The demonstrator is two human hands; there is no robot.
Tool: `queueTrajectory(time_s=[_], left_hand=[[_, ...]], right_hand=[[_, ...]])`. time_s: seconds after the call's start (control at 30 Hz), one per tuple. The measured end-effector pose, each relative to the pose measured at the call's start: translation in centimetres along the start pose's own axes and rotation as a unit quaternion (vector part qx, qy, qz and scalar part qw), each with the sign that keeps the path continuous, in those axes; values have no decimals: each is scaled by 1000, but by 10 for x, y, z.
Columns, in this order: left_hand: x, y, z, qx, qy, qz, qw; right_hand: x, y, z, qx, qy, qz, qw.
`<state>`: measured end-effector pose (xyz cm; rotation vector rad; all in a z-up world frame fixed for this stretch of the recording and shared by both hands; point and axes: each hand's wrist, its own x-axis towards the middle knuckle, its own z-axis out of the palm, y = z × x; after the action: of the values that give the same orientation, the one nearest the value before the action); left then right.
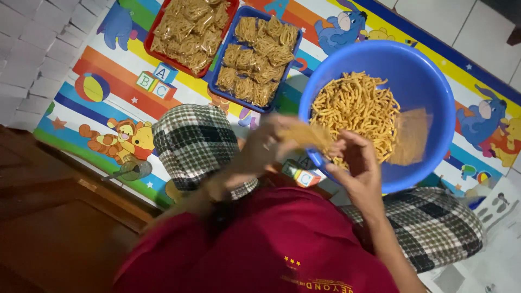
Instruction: Packaging fried noodle snacks into plastic bags.
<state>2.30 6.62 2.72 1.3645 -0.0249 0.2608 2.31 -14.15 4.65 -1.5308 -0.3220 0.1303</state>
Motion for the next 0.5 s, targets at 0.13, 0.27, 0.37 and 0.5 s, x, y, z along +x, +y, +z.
queueTrajectory(time_s=[0.13, 0.27, 0.37, 0.5], left_hand=[[72, 5, -158, -202, -116, 179, 956], [108, 29, -256, 278, 248, 33, 928], [121, -57, -330, 163, 369, -105, 909], [119, -203, -412, 139, 460, -220, 849]], right_hand=[[6, 0, -12, -27, 24, 5, 999], [0, 23, -22, -63, 70, 121, 988], [-4, 41, -19, -95, 71, 155, 981], [5, 40, -6, -174, 50, 189, 965]])
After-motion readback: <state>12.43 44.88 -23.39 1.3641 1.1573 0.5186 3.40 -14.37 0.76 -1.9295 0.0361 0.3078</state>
